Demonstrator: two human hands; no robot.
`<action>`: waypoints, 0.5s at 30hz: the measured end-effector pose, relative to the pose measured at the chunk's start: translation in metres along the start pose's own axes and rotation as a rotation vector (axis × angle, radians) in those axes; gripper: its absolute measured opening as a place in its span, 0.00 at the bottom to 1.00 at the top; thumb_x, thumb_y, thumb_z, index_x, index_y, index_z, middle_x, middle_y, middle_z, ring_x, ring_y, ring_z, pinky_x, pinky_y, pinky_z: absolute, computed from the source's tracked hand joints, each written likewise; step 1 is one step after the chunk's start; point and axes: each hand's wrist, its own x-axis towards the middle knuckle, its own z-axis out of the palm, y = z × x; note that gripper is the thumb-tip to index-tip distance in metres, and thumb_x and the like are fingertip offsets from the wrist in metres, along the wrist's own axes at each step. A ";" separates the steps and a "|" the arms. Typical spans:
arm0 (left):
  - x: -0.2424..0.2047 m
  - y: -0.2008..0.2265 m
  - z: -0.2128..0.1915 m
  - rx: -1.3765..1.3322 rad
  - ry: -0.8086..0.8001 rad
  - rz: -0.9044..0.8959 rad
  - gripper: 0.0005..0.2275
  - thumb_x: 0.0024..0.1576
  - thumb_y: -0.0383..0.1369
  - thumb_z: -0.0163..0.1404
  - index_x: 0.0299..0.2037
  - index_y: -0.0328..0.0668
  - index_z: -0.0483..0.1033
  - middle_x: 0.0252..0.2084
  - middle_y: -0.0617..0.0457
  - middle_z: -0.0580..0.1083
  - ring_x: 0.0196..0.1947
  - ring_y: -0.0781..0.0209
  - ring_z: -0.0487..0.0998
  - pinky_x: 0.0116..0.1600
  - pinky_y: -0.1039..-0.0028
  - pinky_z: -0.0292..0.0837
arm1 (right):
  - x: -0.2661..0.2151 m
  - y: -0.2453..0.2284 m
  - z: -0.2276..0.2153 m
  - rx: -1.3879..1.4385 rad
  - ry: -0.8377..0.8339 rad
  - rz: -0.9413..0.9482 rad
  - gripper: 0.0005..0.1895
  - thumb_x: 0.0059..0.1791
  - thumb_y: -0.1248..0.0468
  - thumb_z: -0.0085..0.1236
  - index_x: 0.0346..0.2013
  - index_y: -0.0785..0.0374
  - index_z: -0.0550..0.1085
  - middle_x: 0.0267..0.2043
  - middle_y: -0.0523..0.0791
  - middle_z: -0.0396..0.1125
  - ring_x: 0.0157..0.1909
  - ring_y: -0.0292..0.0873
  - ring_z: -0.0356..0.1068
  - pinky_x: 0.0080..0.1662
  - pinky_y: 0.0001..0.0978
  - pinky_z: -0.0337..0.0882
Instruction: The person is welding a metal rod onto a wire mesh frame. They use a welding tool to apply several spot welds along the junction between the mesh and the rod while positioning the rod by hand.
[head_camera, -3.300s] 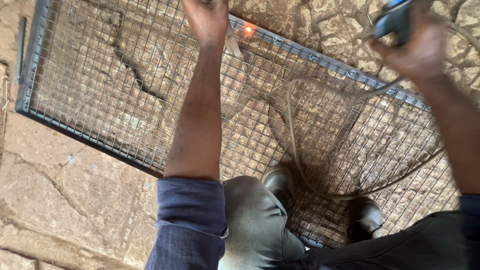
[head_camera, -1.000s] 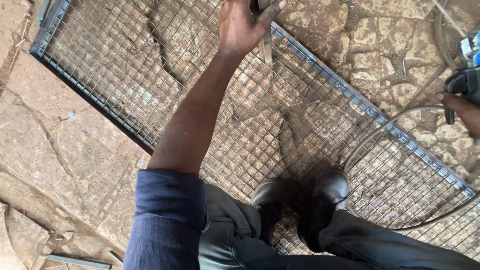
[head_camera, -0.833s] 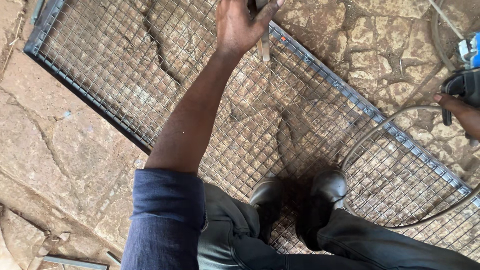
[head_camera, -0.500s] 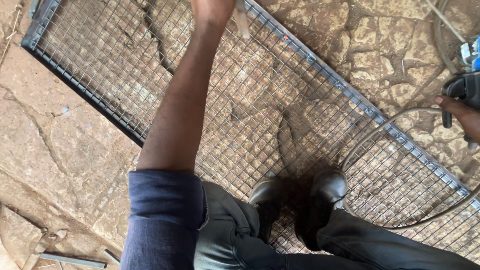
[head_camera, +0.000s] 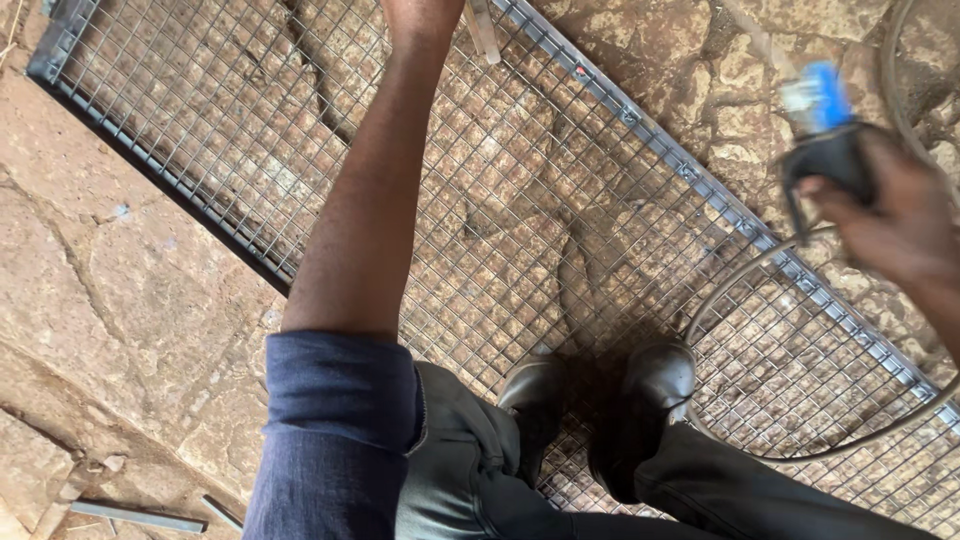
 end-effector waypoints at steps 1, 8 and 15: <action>0.000 0.003 0.003 -0.024 0.013 -0.018 0.07 0.60 0.32 0.52 0.34 0.35 0.79 0.16 0.52 0.74 0.13 0.70 0.74 0.20 0.80 0.72 | 0.010 -0.013 0.009 -0.017 0.026 -0.150 0.24 0.55 0.65 0.60 0.64 0.68 0.67 0.46 0.56 0.72 0.38 0.50 0.75 0.40 0.40 0.79; 0.001 0.023 0.019 -0.106 0.063 -0.081 0.08 0.60 0.31 0.51 0.32 0.35 0.79 0.16 0.52 0.73 0.11 0.70 0.73 0.18 0.80 0.70 | 0.059 -0.064 0.106 0.308 0.146 -0.285 0.24 0.62 0.59 0.55 0.68 0.68 0.60 0.48 0.52 0.74 0.37 0.44 0.77 0.36 0.33 0.80; 0.005 0.030 0.026 0.224 0.040 0.059 0.10 0.60 0.32 0.50 0.31 0.35 0.79 0.15 0.51 0.72 0.10 0.69 0.71 0.15 0.80 0.68 | 0.045 -0.092 0.223 0.409 0.343 -0.334 0.19 0.56 0.64 0.60 0.59 0.71 0.69 0.46 0.56 0.74 0.38 0.50 0.78 0.40 0.38 0.83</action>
